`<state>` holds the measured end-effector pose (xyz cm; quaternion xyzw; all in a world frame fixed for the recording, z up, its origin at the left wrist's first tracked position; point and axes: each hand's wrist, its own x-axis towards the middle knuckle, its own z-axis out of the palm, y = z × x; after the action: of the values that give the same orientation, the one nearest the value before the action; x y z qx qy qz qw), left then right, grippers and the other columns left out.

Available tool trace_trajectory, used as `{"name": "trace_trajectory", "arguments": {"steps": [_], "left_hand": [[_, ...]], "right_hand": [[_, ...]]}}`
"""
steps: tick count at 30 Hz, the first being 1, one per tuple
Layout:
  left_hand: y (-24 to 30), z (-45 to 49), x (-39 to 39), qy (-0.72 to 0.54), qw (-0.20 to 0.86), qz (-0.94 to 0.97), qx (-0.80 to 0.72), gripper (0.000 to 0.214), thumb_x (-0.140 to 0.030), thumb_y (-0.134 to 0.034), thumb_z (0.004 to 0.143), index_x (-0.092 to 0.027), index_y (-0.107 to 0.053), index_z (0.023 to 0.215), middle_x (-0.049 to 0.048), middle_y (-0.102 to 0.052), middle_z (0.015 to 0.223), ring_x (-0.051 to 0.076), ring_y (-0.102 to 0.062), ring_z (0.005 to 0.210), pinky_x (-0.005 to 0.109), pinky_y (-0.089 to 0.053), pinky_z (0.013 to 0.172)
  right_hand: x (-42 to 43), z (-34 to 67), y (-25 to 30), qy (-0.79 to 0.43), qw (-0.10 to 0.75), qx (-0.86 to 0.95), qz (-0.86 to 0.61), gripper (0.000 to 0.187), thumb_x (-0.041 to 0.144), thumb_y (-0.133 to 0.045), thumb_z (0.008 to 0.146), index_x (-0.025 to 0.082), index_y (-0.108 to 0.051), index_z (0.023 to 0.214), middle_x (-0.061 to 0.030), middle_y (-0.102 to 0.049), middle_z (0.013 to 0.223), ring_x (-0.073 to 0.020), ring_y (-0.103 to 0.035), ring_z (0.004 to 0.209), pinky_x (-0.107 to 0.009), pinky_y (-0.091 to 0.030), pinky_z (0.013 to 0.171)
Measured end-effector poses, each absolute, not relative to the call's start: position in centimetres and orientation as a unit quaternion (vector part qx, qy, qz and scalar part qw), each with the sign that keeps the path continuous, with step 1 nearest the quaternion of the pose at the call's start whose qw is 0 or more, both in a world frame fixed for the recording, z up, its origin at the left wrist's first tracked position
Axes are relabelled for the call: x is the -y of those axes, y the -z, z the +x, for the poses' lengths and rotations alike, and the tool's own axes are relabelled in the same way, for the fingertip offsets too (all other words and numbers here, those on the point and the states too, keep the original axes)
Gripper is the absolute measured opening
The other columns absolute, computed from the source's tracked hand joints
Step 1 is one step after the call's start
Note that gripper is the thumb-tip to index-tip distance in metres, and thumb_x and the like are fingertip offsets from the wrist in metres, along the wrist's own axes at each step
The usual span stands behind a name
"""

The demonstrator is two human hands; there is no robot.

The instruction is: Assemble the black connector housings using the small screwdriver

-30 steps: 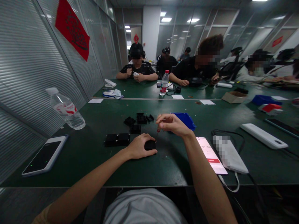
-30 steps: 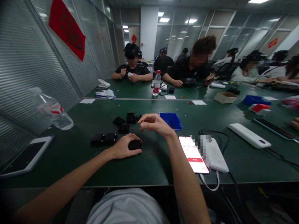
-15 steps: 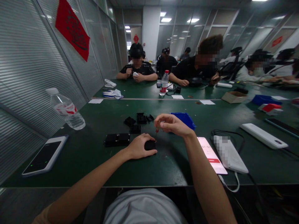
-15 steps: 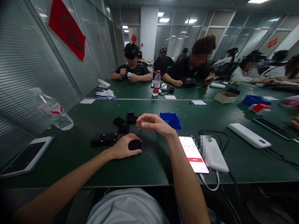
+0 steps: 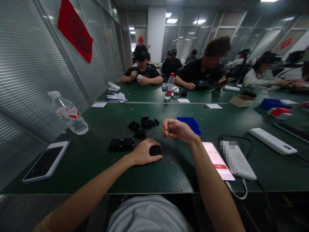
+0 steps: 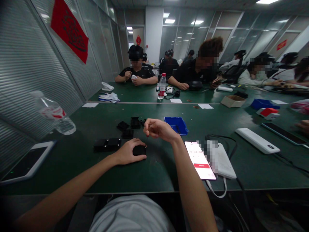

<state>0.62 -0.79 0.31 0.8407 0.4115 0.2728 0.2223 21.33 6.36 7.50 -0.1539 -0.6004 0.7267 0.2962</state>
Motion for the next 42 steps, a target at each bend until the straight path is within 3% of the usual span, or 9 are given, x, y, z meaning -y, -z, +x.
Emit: {"name": "trace_trajectory", "arguments": {"steps": [11, 15, 19, 24, 29, 33, 37, 42], "left_hand": [[-0.35, 0.55, 0.86, -0.271, 0.225, 0.839, -0.415, 0.037, -0.039, -0.082, 0.08, -0.02, -0.071, 0.11, 0.0092, -0.071, 0.113, 0.028, -0.066, 0.108, 0.042, -0.051, 0.101], [-0.34, 0.55, 0.79, -0.27, 0.225, 0.842, -0.41, 0.038, -0.04, -0.082, 0.08, -0.019, -0.071, 0.11, 0.0095, -0.071, 0.113, 0.029, -0.066, 0.108, 0.042, -0.052, 0.099], [-0.27, 0.56, 0.74, -0.273, 0.223, 0.842, -0.409, 0.037, -0.039, -0.082, 0.08, -0.021, -0.071, 0.11, 0.0084, -0.072, 0.111, 0.028, -0.066, 0.106, 0.042, -0.052, 0.098], [-0.18, 0.58, 0.77, -0.279, 0.223, 0.841, -0.407, 0.037, -0.039, -0.082, 0.08, -0.02, -0.071, 0.11, 0.0083, -0.072, 0.112, 0.028, -0.067, 0.106, 0.042, -0.052, 0.099], [-0.18, 0.59, 0.76, -0.28, 0.224, 0.84, -0.407, 0.037, -0.038, -0.082, 0.08, -0.02, -0.071, 0.11, 0.0084, -0.072, 0.113, 0.027, -0.067, 0.107, 0.041, -0.052, 0.1], [-0.22, 0.62, 0.81, -0.282, 0.228, 0.837, -0.41, 0.036, -0.037, -0.082, 0.08, -0.02, -0.071, 0.11, 0.0076, -0.072, 0.112, 0.027, -0.067, 0.107, 0.041, -0.052, 0.1], [-0.26, 0.61, 0.87, -0.279, 0.23, 0.836, -0.414, 0.036, -0.037, -0.082, 0.08, -0.02, -0.071, 0.11, 0.0076, -0.072, 0.113, 0.027, -0.067, 0.108, 0.042, -0.052, 0.101], [-0.25, 0.58, 0.85, -0.282, 0.231, 0.837, -0.408, 0.036, -0.037, -0.082, 0.08, -0.02, -0.07, 0.109, 0.0074, -0.073, 0.112, 0.027, -0.067, 0.108, 0.041, -0.052, 0.1]], "right_hand": [[-6.05, 21.12, -7.63, -0.706, 0.307, 0.614, -0.177, 0.012, 0.027, -0.054, 0.077, 0.017, -0.055, 0.07, -0.0027, -0.053, 0.058, -0.0122, -0.043, 0.051, -0.02, -0.018, 0.041], [-6.35, 21.02, -7.3, -0.69, 0.303, 0.628, -0.195, 0.031, 0.044, -0.06, 0.087, 0.017, -0.053, 0.073, 0.0015, -0.05, 0.059, -0.007, -0.03, 0.045, -0.019, -0.016, 0.042], [-6.41, 21.02, -7.12, -0.691, 0.311, 0.622, -0.196, 0.028, 0.041, -0.067, 0.087, 0.02, -0.049, 0.084, 0.0046, -0.054, 0.061, -0.0044, -0.022, 0.041, -0.018, -0.015, 0.042], [-6.12, 21.09, -7.23, -0.7, 0.308, 0.616, -0.187, 0.032, 0.04, -0.071, 0.088, 0.021, -0.045, 0.086, 0.002, -0.063, 0.069, -0.0042, -0.027, 0.043, -0.017, -0.017, 0.043], [-6.04, 21.22, -7.21, -0.698, 0.339, 0.611, -0.161, 0.033, 0.037, -0.079, 0.084, 0.018, -0.052, 0.08, 0.0012, -0.06, 0.083, -0.0024, -0.033, 0.047, -0.018, -0.022, 0.044], [-6.12, 21.48, -7.12, -0.678, 0.346, 0.63, -0.155, 0.029, 0.036, -0.082, 0.081, 0.016, -0.063, 0.079, 0.0024, -0.053, 0.079, -0.0028, -0.035, 0.05, -0.018, -0.022, 0.044], [-6.32, 21.71, -7.06, -0.651, 0.341, 0.659, -0.157, 0.03, 0.041, -0.083, 0.08, 0.015, -0.068, 0.082, 0.0007, -0.056, 0.075, -0.0053, -0.044, 0.052, -0.018, -0.022, 0.044], [-6.33, 21.71, -7.24, -0.651, 0.345, 0.656, -0.165, 0.034, 0.038, -0.086, 0.077, 0.017, -0.066, 0.094, 0.0025, -0.058, 0.076, -0.0066, -0.05, 0.054, -0.018, -0.033, 0.046]]}}
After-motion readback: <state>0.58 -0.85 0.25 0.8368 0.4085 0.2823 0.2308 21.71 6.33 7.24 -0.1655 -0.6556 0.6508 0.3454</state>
